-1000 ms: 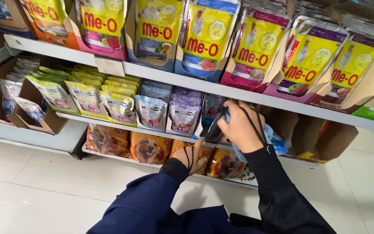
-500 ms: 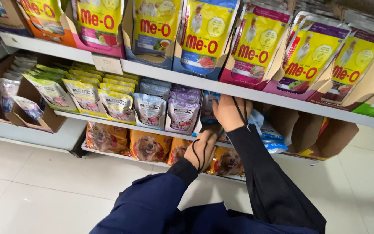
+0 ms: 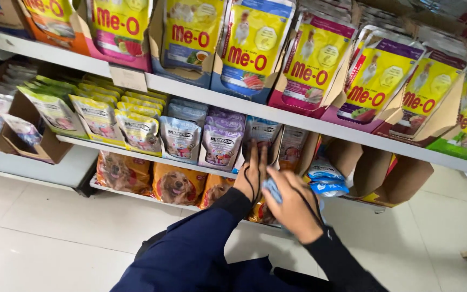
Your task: Wiping down individual pet food pouches and bags on a grocery store shelf using a cleaning cloth.
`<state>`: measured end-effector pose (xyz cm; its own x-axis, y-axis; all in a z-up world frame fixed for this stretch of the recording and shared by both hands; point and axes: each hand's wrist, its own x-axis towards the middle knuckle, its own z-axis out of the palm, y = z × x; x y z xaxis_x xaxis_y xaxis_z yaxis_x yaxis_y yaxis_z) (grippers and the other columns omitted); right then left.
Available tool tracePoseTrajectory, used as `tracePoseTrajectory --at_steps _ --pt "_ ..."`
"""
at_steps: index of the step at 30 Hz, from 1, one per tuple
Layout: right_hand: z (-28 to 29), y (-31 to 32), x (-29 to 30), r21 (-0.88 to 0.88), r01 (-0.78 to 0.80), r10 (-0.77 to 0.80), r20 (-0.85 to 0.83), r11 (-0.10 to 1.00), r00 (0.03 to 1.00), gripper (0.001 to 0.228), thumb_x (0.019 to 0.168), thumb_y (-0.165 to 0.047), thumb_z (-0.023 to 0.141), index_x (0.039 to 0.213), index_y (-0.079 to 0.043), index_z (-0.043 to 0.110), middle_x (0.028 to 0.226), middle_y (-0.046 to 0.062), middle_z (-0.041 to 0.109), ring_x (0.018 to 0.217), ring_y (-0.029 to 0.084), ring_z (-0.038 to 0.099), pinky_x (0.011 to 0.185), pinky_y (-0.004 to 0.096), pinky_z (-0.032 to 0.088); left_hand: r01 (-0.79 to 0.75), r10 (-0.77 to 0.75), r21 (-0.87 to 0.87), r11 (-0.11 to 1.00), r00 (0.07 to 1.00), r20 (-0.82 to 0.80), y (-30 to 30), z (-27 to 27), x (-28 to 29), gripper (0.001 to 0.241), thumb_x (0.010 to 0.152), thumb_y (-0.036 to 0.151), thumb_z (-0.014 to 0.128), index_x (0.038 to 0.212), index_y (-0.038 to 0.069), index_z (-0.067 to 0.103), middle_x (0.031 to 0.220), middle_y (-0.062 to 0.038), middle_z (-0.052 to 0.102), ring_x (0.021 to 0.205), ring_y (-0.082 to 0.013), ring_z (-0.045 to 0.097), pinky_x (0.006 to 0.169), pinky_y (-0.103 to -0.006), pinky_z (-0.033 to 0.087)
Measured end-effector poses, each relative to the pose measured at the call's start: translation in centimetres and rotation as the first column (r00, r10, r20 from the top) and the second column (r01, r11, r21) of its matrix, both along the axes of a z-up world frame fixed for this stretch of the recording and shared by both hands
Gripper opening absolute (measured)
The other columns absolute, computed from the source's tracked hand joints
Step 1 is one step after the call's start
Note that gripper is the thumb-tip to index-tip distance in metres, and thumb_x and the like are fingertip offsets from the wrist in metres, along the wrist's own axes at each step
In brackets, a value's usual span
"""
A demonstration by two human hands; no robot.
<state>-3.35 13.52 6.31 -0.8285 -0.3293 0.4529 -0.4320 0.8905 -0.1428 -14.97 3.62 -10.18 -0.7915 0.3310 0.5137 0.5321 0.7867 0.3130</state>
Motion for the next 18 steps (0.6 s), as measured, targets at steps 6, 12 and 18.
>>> tracePoseTrajectory --at_steps 6,12,18 --pt "-4.1 3.6 0.7 -0.081 -0.025 0.027 0.024 0.996 0.999 0.046 0.082 -0.027 0.075 0.125 -0.016 0.067 0.109 0.005 0.068 0.087 0.028 0.069 0.07 0.039 0.057 -0.187 0.19 -0.205 0.961 0.982 -0.002 0.5 2.3 0.7 0.122 0.077 0.058 0.077 0.161 -0.003 0.015 0.163 -0.035 0.018 0.141 -0.0471 0.042 0.092 -0.0404 0.056" --pt "-4.9 3.9 -0.2 0.099 0.022 -0.042 0.204 0.995 0.978 0.07 0.086 -0.031 0.071 0.15 -0.02 0.046 0.118 0.013 0.068 0.102 0.04 0.069 0.074 0.053 0.06 -0.178 0.279 -0.497 0.849 0.951 0.136 1.4 2.4 -0.2 0.112 0.089 0.063 0.061 0.163 -0.001 0.007 0.166 -0.03 0.009 0.148 -0.0428 0.029 0.108 -0.0351 0.048" --pt "-6.1 3.7 -1.0 0.174 0.047 -0.086 0.227 0.984 0.97 0.08 0.088 -0.037 0.07 0.158 -0.024 0.032 0.12 0.013 0.066 0.091 0.037 0.073 0.064 0.051 0.06 -0.138 0.172 -0.347 0.928 0.983 0.069 0.2 4.5 0.8 0.1 0.09 0.041 0.066 0.165 0.011 0.007 0.169 -0.022 -0.012 0.152 -0.0546 0.013 0.105 -0.0378 0.051"
